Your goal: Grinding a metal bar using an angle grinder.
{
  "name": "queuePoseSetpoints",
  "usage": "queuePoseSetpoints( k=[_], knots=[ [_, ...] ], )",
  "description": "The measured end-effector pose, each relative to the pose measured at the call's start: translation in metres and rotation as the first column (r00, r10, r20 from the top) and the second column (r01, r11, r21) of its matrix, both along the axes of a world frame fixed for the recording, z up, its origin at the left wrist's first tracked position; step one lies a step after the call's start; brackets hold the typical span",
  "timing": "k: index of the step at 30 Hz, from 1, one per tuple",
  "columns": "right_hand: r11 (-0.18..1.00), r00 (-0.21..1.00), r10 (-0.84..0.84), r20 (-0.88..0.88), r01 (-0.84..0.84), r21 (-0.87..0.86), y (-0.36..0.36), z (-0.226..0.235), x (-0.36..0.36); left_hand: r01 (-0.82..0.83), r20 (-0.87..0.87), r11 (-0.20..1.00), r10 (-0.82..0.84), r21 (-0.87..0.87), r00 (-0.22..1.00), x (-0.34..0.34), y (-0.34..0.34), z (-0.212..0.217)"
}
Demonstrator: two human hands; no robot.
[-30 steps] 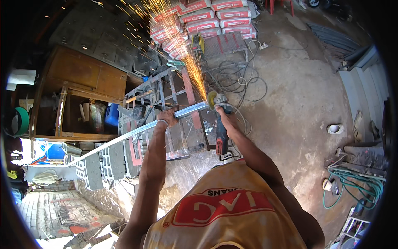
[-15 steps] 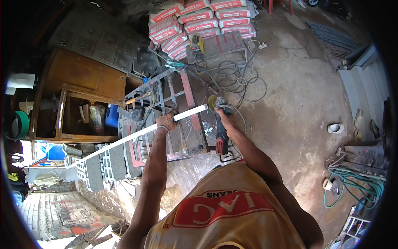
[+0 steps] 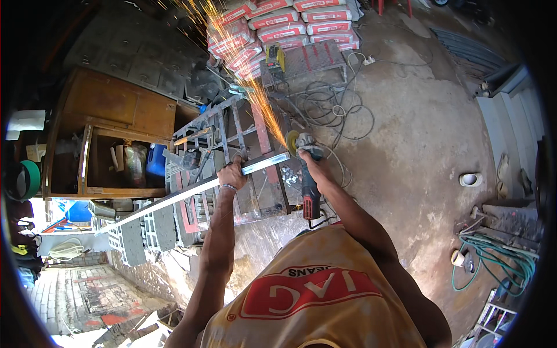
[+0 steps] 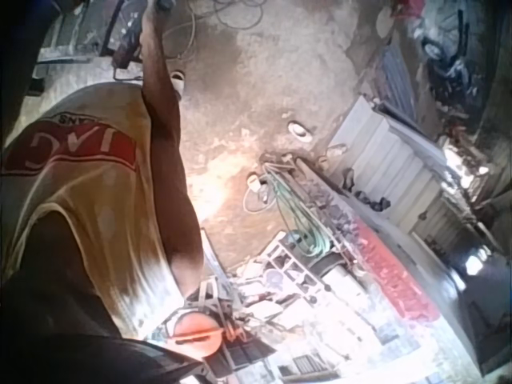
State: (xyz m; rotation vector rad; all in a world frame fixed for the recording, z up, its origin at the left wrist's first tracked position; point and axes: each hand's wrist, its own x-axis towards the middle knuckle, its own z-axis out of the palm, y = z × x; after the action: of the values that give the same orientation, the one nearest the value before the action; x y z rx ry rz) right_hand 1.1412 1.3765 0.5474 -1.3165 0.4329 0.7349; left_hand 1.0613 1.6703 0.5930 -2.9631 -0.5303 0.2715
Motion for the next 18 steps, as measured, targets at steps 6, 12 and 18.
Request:
queuePoseSetpoints(
  k=[6, 12, 18],
  knots=[
    [0.999, 0.999, -0.019, -0.028, 0.018, -0.042, -0.002, -0.007, 0.001, 0.019, 0.018, 0.999, -0.018, -0.031, 1.000, 0.006, 0.001, 0.003],
    [0.999, 1.000, 0.020, -0.011, -0.019, 0.032, -0.009, 0.002, 0.000, 0.006, -0.011, 1.000, -0.006, 0.003, 1.000, 0.004, -0.002, 0.003],
    [0.997, 0.998, 0.048, -0.050, -0.045, 0.063, -0.010, 0.009, 0.007, 0.006, 0.004, 1.000, -0.006, -0.026, 1.000, -0.001, -0.005, 0.003]
  ],
)
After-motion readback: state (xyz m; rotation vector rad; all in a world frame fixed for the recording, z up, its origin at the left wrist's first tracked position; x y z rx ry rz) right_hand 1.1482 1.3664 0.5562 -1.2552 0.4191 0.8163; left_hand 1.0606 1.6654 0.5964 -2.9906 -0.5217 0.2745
